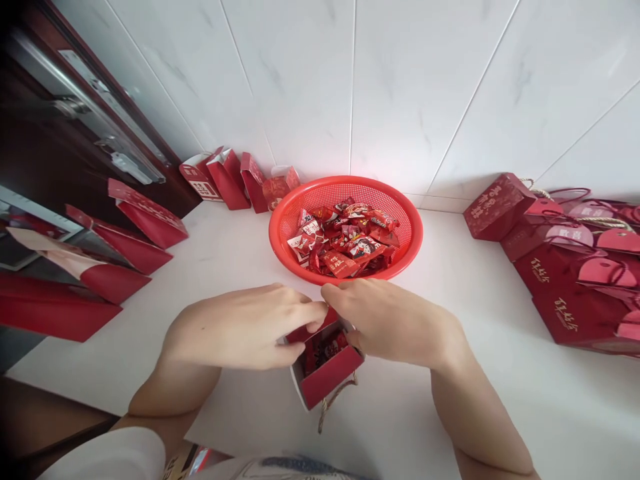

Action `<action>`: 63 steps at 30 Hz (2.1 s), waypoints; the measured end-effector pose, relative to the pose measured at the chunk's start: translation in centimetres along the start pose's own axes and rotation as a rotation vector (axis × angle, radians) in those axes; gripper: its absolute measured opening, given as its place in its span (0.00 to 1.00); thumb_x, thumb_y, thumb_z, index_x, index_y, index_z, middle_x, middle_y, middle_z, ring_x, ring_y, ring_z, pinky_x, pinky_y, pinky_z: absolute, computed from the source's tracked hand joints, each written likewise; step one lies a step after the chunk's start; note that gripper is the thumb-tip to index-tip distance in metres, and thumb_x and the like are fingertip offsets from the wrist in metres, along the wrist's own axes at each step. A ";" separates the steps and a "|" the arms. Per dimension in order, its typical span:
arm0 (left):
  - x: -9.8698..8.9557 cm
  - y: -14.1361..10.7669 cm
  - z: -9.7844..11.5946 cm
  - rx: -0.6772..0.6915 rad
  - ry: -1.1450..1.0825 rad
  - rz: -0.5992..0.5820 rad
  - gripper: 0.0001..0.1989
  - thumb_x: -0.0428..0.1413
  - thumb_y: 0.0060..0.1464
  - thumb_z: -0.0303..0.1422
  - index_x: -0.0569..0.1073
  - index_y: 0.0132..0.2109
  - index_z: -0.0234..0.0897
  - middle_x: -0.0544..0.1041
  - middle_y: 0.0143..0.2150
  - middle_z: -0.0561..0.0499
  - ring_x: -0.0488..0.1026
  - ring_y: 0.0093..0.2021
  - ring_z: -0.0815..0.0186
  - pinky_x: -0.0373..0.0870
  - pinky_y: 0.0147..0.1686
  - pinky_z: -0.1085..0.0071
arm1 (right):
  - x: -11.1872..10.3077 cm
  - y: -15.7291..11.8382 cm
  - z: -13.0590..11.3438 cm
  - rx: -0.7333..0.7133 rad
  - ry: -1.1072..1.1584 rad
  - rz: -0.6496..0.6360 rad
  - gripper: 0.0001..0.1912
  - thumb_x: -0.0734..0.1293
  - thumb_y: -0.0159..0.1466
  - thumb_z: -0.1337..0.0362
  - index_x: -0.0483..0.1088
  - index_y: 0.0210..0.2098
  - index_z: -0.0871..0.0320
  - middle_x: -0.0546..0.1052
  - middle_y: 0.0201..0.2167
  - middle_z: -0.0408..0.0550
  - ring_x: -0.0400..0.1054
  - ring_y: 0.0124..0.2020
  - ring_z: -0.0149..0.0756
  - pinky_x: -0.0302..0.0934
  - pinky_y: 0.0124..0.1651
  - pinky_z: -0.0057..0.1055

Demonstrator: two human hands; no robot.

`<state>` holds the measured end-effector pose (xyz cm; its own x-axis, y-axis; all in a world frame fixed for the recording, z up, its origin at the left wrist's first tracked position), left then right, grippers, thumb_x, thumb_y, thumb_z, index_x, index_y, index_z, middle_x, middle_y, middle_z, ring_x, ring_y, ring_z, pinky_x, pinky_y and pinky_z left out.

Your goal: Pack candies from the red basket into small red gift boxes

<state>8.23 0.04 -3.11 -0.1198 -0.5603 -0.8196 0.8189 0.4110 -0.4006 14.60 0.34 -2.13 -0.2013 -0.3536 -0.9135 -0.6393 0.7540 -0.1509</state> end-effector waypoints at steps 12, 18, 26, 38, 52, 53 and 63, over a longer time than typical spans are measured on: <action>-1.0 1.4 0.8 0.166 -0.062 0.129 0.14 0.55 0.60 0.25 0.77 0.50 0.43 0.80 0.43 0.48 0.77 0.43 0.59 0.67 0.37 0.68 | 1.6 -5.2 3.3 0.093 0.342 0.419 0.10 0.63 0.72 0.64 0.67 0.53 0.50 0.79 0.38 0.43 0.75 0.32 0.35 0.72 0.37 0.33; 1.3 2.8 1.6 0.163 -0.087 -0.046 0.11 0.52 0.67 0.40 0.77 0.44 0.41 0.80 0.39 0.49 0.76 0.35 0.61 0.62 0.29 0.68 | 3.1 -7.5 3.3 0.153 0.448 0.781 0.06 0.64 0.73 0.61 0.72 0.44 0.53 0.80 0.36 0.45 0.77 0.34 0.36 0.74 0.39 0.31; 0.9 2.7 -0.2 0.044 -0.048 -0.045 0.06 0.58 0.59 0.36 0.74 0.35 0.38 0.80 0.37 0.49 0.75 0.34 0.62 0.61 0.26 0.70 | 5.4 -8.4 1.7 0.127 0.363 0.999 0.10 0.65 0.72 0.57 0.76 0.47 0.52 0.80 0.46 0.54 0.79 0.47 0.44 0.77 0.46 0.35; -0.7 0.4 -2.7 0.174 -0.190 0.196 0.21 0.65 0.54 0.51 0.82 0.47 0.41 0.78 0.50 0.46 0.77 0.43 0.60 0.70 0.41 0.68 | 7.0 -7.6 0.3 0.020 0.200 1.030 0.17 0.68 0.71 0.62 0.75 0.58 0.47 0.77 0.54 0.56 0.79 0.49 0.45 0.78 0.48 0.37; 3.4 3.2 -3.1 0.031 -0.372 0.366 0.32 0.64 0.56 0.49 0.69 0.63 0.44 0.75 0.62 0.43 0.74 0.59 0.51 0.70 0.58 0.58 | 7.5 -8.3 2.5 0.187 0.376 0.938 0.21 0.67 0.71 0.55 0.68 0.61 0.52 0.79 0.53 0.55 0.79 0.50 0.46 0.77 0.49 0.36; 3.4 3.3 -3.1 -0.004 -0.378 0.397 0.30 0.64 0.57 0.49 0.69 0.62 0.43 0.76 0.61 0.43 0.74 0.59 0.51 0.71 0.57 0.58 | 7.7 -8.6 2.6 0.210 0.349 0.929 0.25 0.68 0.70 0.53 0.66 0.63 0.53 0.78 0.54 0.57 0.78 0.51 0.48 0.77 0.50 0.38; 2.8 7.9 -0.4 0.071 -0.458 0.427 0.27 0.48 0.69 0.47 0.65 0.67 0.37 0.68 0.70 0.40 0.65 0.70 0.53 0.61 0.69 0.55 | 9.6 -11.7 6.3 0.523 0.384 0.957 0.40 0.72 0.64 0.50 0.54 0.69 0.52 0.68 0.63 0.61 0.72 0.59 0.55 0.73 0.57 0.53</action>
<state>14.15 1.95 -8.74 0.4662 -0.6149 -0.6361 0.7782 0.6270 -0.0358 24.85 -8.34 -11.49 -0.7069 0.4089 -0.5771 0.2636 0.9095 0.3215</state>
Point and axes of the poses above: each hand's wrist, its own y-axis towards the middle knuckle, its own x-axis out of the palm, z = x × y, the point moved 10 cm from there along y, towards the middle knuckle
